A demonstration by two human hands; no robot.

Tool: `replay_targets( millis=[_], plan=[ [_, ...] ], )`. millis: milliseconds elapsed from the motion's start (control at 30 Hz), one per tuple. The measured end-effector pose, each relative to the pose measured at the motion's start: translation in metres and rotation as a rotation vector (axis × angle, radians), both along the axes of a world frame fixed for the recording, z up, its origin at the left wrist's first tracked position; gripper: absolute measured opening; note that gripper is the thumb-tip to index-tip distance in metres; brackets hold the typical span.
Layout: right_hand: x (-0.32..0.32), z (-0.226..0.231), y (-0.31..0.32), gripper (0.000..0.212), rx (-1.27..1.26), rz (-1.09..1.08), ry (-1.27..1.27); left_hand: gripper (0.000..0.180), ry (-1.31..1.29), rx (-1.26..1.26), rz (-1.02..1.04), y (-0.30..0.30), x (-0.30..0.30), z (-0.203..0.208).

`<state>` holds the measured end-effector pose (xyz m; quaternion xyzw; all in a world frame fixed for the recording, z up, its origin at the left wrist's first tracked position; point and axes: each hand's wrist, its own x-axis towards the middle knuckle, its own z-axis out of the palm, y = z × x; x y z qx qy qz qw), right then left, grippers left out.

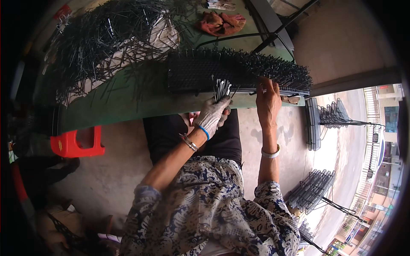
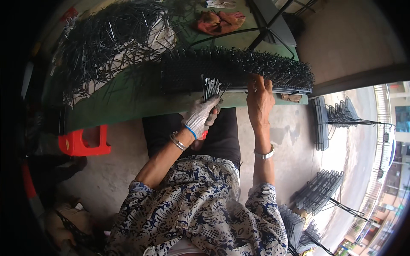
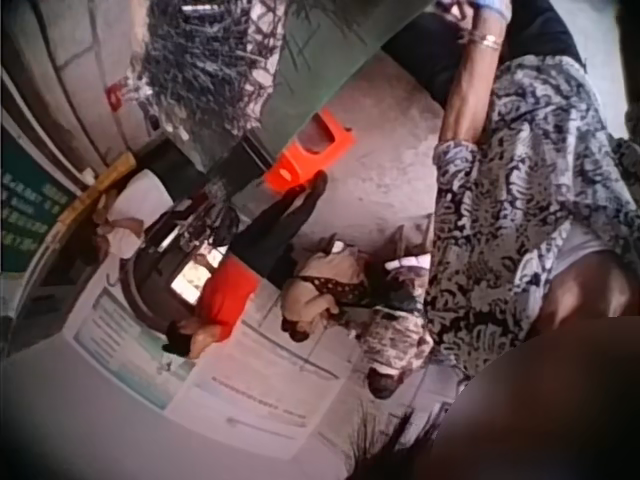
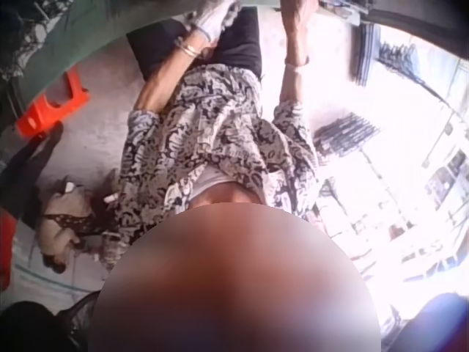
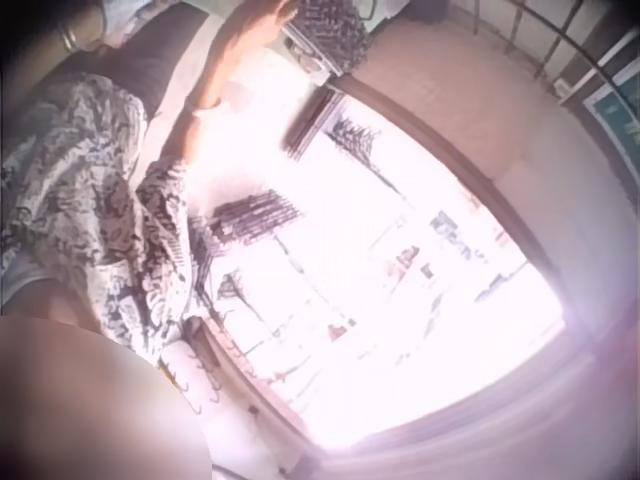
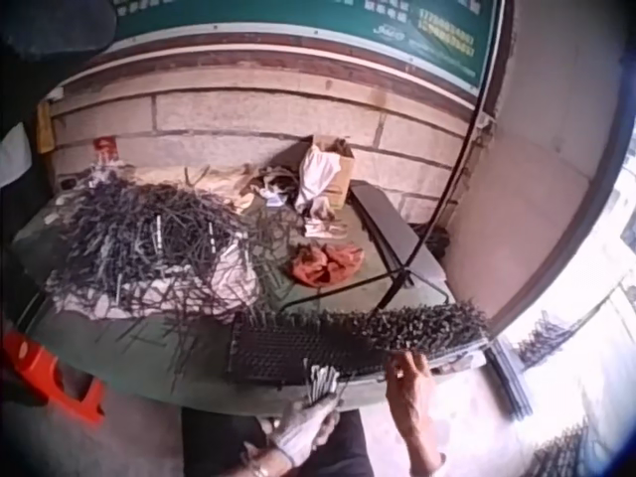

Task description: Assembling a brush by inserting bristles into a base.

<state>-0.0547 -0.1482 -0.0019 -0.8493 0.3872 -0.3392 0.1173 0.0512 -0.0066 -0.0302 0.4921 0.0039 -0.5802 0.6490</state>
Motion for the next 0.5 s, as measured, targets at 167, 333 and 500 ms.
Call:
replay_targets(
  millis=[167, 333, 500],
  plan=[
    [0.001, 0.008, 0.016, 0.014, 0.527, 0.149, -0.201, 0.02, -0.139, -0.016, -0.014, 0.003, -0.001, 0.007],
    [0.007, 0.01, 0.011, 0.009, 0.87, 0.434, -0.321, 0.023, -0.193, 0.001, -0.02, 0.003, 0.0, 0.009],
    [0.021, 0.027, 0.009, 0.006, 0.54, 0.242, -0.398, 0.025, -0.228, -0.049, 0.041, 0.002, 0.011, -0.008]
  ],
)
